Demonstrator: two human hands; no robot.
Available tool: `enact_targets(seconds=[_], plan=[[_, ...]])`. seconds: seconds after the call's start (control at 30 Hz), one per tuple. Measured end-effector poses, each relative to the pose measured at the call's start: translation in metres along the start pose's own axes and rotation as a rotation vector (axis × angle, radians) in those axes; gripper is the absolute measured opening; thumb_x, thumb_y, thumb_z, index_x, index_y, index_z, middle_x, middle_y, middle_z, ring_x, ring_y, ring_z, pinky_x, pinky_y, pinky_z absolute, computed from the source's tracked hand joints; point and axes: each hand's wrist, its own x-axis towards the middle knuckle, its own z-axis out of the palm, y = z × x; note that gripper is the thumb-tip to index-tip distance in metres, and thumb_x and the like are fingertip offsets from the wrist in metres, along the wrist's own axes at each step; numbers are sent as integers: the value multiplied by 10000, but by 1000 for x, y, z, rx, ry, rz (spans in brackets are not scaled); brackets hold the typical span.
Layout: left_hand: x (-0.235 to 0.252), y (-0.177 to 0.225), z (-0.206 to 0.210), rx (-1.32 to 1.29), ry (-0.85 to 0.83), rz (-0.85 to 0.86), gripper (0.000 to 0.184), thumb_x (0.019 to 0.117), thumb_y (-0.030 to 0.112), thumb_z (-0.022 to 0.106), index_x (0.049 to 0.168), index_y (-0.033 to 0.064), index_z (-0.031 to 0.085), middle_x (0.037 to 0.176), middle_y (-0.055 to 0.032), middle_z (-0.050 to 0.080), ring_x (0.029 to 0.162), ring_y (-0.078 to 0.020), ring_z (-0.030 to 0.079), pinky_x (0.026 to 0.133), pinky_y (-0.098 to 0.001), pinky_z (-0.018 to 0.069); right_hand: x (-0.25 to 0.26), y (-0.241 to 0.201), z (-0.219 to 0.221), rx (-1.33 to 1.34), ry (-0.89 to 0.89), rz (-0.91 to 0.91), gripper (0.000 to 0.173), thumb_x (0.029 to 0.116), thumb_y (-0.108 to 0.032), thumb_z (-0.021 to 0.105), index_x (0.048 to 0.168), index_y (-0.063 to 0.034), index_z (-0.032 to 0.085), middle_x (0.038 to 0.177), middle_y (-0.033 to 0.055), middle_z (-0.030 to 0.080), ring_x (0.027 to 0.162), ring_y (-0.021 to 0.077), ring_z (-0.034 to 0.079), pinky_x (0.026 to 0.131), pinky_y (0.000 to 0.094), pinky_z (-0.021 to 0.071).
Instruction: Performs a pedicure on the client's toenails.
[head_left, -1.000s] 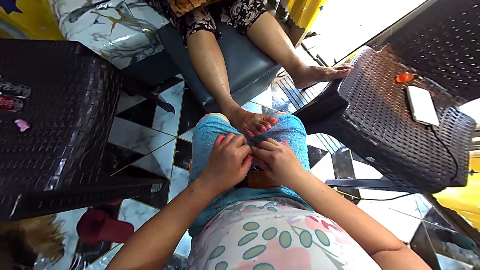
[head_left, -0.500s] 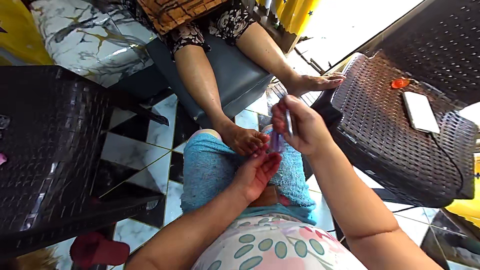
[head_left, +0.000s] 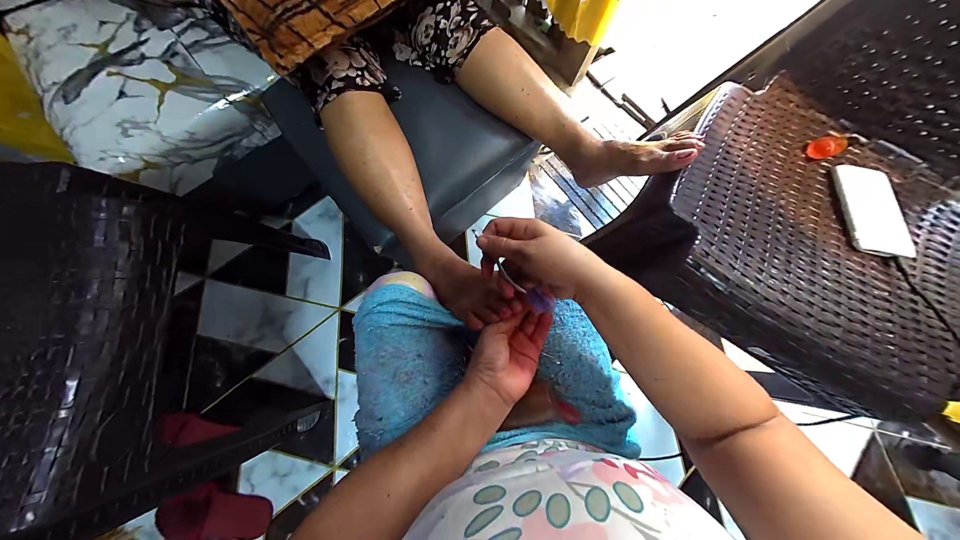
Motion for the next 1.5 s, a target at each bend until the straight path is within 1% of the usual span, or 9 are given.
enact_targets(seconds=[0.2, 0.37, 0.47, 0.57, 0.7, 0.83, 1.2, 1.33, 1.5], plan=[[3, 1, -3, 117, -74, -29, 207, 1077, 80, 397, 1034, 33, 594, 931, -110, 697, 883, -214, 715, 885, -342, 587, -18, 8, -1, -54, 31, -112, 200, 1071, -202, 548, 1032, -41, 660, 662, 34, 641, 455, 40, 500, 408, 182, 390], [-25, 65, -30, 1074, -473, -115, 314, 1049, 41, 474, 1334, -20, 588, 1067, -85, 735, 917, -143, 718, 872, -302, 593, -63, 14, -17, -118, -59, -261, 157, 1063, -196, 536, 1050, -91, 653, 719, -8, 628, 492, 37, 522, 427, 185, 455], [-53, 102, -40, 1722, -445, 332, 202, 1032, 72, 554, 1189, 38, 677, 974, -46, 728, 783, -112, 695, 734, -299, 604, -94, 18, -24, -291, -155, -325, 136, 1022, -177, 596, 1017, -78, 689, 663, -28, 602, 477, 24, 528, 417, 175, 470], [-62, 117, -50, 2189, -261, 952, 160, 971, 62, 608, 1043, 111, 742, 947, -50, 696, 876, -208, 678, 774, -447, 577, -103, 29, -6, -730, -157, -302, 108, 948, -172, 649, 958, -129, 749, 691, -87, 643, 551, -19, 552, 490, 183, 489], [-63, 97, -56, 2535, -256, 1004, 117, 897, 75, 715, 941, 157, 786, 921, -52, 669, 979, -293, 611, 857, -521, 472, -93, 52, 48, -1149, 55, -96, 91, 933, -176, 664, 892, -117, 719, 691, 41, 651, 644, 235, 659, 565, 509, 535], [-54, 68, -70, 2669, -264, 953, 63, 835, 59, 748, 828, 117, 773, 967, -65, 669, 1012, -296, 599, 902, -550, 424, -78, 57, 86, -1291, 116, 153, 167, 973, -208, 648, 929, -53, 691, 831, 149, 691, 808, 377, 704, 646, 593, 546], [-69, 56, -102, 2621, -298, 869, 165, 982, 185, 622, 923, 126, 765, 1069, -38, 682, 1210, -255, 562, 1203, -564, 219, -68, 61, 109, -1319, 138, 352, 274, 993, -300, 619, 925, -48, 701, 905, 167, 712, 903, 382, 709, 709, 592, 546], [-72, 63, -104, 2579, -387, 766, 296, 1028, 322, 576, 910, 112, 748, 1143, -33, 672, 1290, -248, 521, 1242, -569, 139, -74, 57, 110, -1339, 168, 320, 323, 1009, -336, 606, 878, -52, 686, 858, 152, 704, 870, 366, 711, 682, 577, 541], [-77, 70, -95, 2616, -434, 566, 227, 1013, 243, 575, 943, 106, 742, 1237, -19, 648, 1368, -239, 460, 1256, -567, 67, -76, 46, 105, -1349, -40, 455, 240, 983, -266, 650, 915, -41, 697, 942, 172, 707, 941, 391, 696, 733, 616, 535]])
